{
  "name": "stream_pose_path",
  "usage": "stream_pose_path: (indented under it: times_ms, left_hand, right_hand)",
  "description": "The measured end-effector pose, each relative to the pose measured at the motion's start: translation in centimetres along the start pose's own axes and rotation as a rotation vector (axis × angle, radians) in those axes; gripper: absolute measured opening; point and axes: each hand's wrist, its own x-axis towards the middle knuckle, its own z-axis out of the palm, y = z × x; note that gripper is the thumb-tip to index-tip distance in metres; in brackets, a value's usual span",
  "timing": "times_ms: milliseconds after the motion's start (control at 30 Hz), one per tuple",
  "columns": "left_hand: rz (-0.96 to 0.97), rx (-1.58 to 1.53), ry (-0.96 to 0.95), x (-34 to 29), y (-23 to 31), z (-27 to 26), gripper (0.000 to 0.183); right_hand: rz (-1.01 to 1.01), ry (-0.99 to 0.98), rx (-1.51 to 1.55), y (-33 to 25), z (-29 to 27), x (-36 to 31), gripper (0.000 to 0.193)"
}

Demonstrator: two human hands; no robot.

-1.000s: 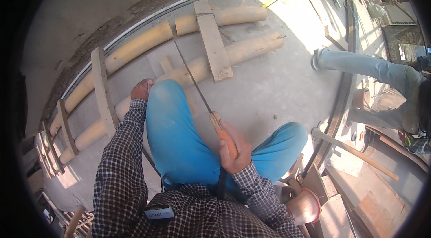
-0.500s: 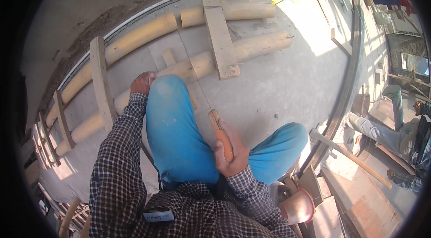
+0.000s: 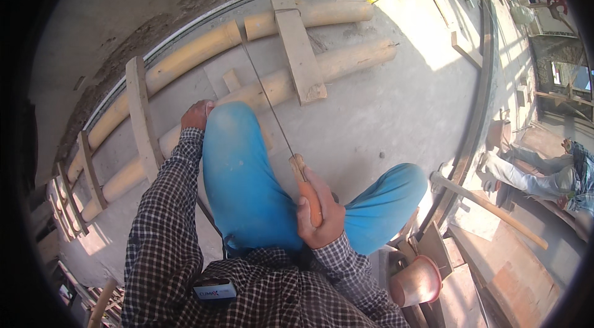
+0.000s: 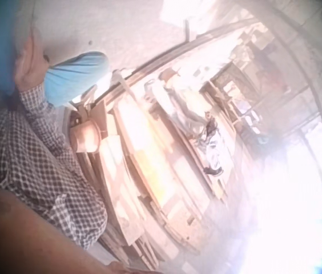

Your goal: The person sits on the floor and uses a hand saw to cut cylindrical pipes that are supported by wooden blocks. The person measures the pipe with a tape measure, repositions the pipe, and continues sawing to complete the cuts.

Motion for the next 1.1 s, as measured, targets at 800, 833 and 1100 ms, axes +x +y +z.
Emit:
stream_pose_path:
  times_ms: [800,833,1100]
  left_hand:
    - [-0.033,0.007,-0.055,1.0,-0.5,0.2,0.051]
    - [-0.033,0.011,-0.071,1.0,-0.1,0.0,0.051]
    - [-0.036,0.014,-0.088,0.3,0.2,-0.8,0.051]
  right_hand:
    - [-0.002,-0.070,-0.043,-1.0,-1.0,-0.5,0.045]
    - [0.011,-0.071,-0.051,-1.2,-0.8,-0.5,0.046]
    - [0.028,-0.111,-0.089,-1.0,3.5,4.0,0.050]
